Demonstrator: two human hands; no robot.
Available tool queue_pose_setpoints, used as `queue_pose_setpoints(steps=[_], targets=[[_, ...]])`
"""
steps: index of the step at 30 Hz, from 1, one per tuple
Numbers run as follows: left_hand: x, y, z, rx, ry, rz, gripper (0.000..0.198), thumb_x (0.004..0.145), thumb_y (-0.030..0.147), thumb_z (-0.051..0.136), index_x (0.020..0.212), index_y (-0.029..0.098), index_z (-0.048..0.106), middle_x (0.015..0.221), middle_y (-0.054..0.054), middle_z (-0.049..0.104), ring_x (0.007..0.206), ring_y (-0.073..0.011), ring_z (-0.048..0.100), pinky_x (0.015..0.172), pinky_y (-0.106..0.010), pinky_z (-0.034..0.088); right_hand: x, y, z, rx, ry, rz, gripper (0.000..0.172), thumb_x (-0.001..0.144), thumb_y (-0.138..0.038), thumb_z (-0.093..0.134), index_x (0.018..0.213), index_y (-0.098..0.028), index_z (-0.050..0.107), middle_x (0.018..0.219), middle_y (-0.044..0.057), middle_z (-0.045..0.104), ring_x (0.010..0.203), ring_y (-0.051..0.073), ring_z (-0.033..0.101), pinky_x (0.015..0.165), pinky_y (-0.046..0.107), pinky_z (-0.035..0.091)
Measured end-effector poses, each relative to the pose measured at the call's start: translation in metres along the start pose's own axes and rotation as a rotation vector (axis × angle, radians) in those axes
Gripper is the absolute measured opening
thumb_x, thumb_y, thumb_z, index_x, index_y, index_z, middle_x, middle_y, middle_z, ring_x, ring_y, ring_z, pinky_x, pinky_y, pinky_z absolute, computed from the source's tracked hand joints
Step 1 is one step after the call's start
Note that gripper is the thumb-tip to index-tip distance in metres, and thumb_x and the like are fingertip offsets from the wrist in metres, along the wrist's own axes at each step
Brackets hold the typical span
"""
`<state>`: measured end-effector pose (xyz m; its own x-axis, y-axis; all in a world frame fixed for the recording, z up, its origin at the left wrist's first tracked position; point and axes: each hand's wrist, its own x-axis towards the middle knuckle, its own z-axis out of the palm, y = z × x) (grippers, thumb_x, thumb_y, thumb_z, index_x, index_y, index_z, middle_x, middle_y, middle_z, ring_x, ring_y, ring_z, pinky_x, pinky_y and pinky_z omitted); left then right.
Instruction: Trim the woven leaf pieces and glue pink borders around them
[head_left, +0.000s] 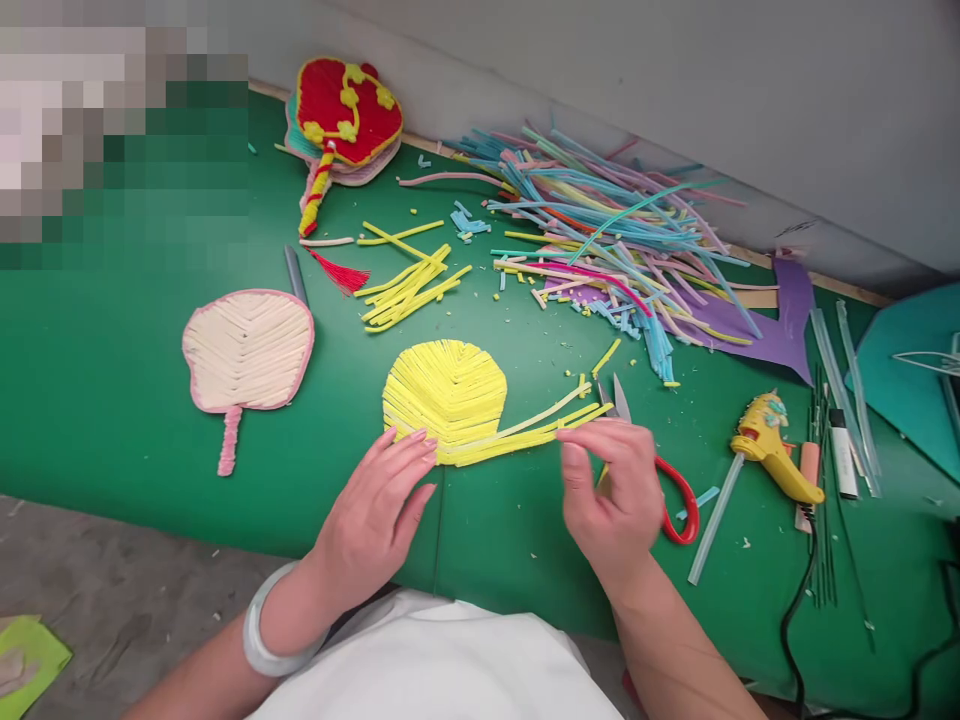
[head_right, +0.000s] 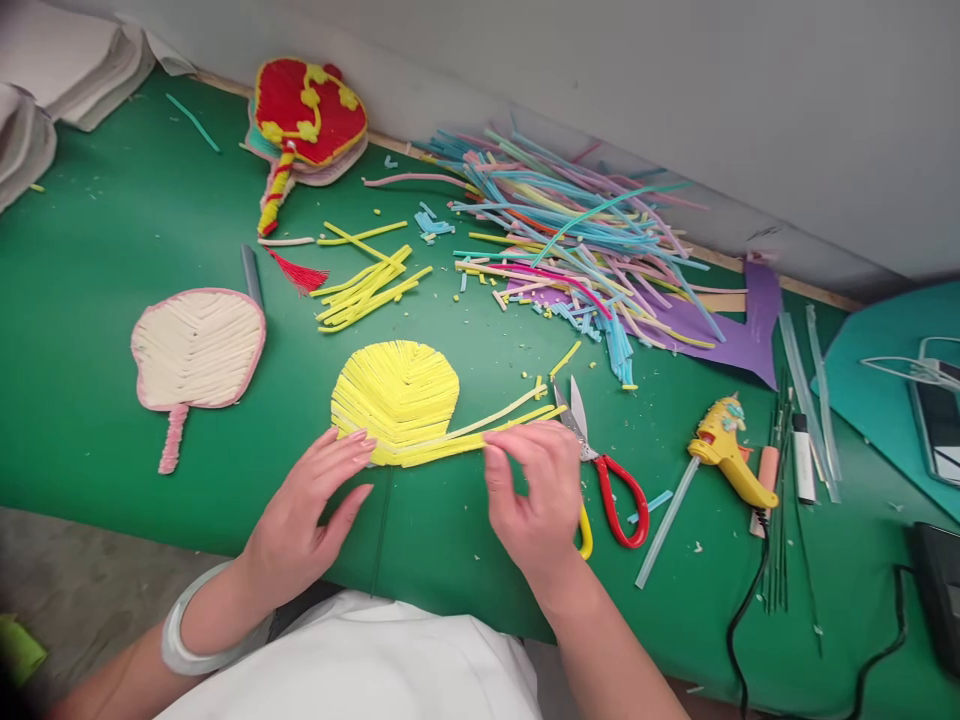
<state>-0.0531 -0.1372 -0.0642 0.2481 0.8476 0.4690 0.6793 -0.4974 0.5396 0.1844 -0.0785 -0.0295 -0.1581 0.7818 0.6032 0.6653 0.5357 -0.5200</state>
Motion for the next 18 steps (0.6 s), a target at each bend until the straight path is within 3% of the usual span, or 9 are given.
queue_pose_setpoints(steps=[2, 4, 7, 11, 13, 15, 18], targets=[[-0.005, -0.001, -0.003, 0.006, 0.113, -0.055, 0.036, 0.093, 0.002, 0.059, 0.124, 0.019, 0.055, 0.112, -0.009, 0.07, 0.113, -0.0208, 0.065, 0.103, -0.047, 0.055, -0.004, -0.001, -0.012, -0.029, 0.118, 0.049, 0.015, 0.094, -0.013, 0.058, 0.101, -0.026, 0.063, 0.086, 0.004, 0.065, 0.084, 0.022, 0.062, 0.08, 0.042, 0.052], [-0.009, -0.002, -0.006, 0.026, 0.163, -0.119, 0.025, 0.093, 0.004, 0.06, 0.111, 0.021, 0.058, 0.1, -0.005, 0.069, 0.099, -0.0185, 0.067, 0.09, -0.04, 0.059, -0.013, -0.003, -0.02, -0.049, 0.157, 0.079, 0.015, 0.094, -0.014, 0.057, 0.101, -0.026, 0.062, 0.086, 0.004, 0.065, 0.083, 0.023, 0.062, 0.079, 0.044, 0.052], [-0.013, -0.002, -0.008, 0.025, 0.164, -0.157, 0.016, 0.095, 0.007, 0.06, 0.099, 0.022, 0.059, 0.089, -0.002, 0.069, 0.087, -0.0168, 0.066, 0.078, -0.034, 0.057, -0.029, -0.006, -0.025, -0.055, 0.104, 0.067, 0.017, 0.094, -0.013, 0.056, 0.102, -0.026, 0.061, 0.086, 0.003, 0.066, 0.08, 0.022, 0.061, 0.078, 0.042, 0.052], [-0.014, -0.002, -0.009, 0.032, 0.149, -0.103, 0.014, 0.097, 0.016, 0.06, 0.086, 0.023, 0.056, 0.078, 0.0, 0.068, 0.077, -0.0166, 0.066, 0.075, -0.036, 0.055, -0.048, -0.01, -0.018, -0.125, -0.045, 0.042, 0.017, 0.094, -0.013, 0.059, 0.106, -0.025, 0.064, 0.09, 0.004, 0.068, 0.085, 0.021, 0.062, 0.08, 0.039, 0.049], [-0.013, -0.001, -0.008, 0.088, 0.13, -0.067, 0.016, 0.1, 0.023, 0.057, 0.084, 0.022, 0.056, 0.091, -0.006, 0.071, 0.09, -0.0208, 0.069, 0.082, -0.04, 0.055, -0.054, -0.014, -0.011, -0.178, -0.133, 0.034, 0.018, 0.096, -0.019, 0.06, 0.112, -0.025, 0.065, 0.101, 0.007, 0.07, 0.095, 0.023, 0.064, 0.088, 0.042, 0.047], [-0.011, -0.001, -0.006, 0.195, 0.076, -0.046, 0.01, 0.101, 0.027, 0.055, 0.102, 0.02, 0.062, 0.12, -0.014, 0.069, 0.12, -0.0284, 0.063, 0.099, -0.049, 0.051, -0.056, -0.018, -0.004, -0.206, -0.193, 0.016, 0.023, 0.097, -0.023, 0.059, 0.12, -0.024, 0.063, 0.113, 0.01, 0.07, 0.107, 0.026, 0.064, 0.096, 0.045, 0.044], [-0.008, -0.001, -0.001, 0.338, -0.056, -0.027, 0.045, 0.1, 0.028, 0.057, 0.142, 0.015, 0.047, 0.149, -0.019, 0.052, 0.145, -0.0347, 0.04, 0.115, -0.061, 0.035, -0.058, -0.019, -0.001, -0.254, -0.187, 0.001, 0.025, 0.097, -0.022, 0.058, 0.122, -0.022, 0.062, 0.12, 0.011, 0.069, 0.115, 0.026, 0.062, 0.1, 0.045, 0.042]])
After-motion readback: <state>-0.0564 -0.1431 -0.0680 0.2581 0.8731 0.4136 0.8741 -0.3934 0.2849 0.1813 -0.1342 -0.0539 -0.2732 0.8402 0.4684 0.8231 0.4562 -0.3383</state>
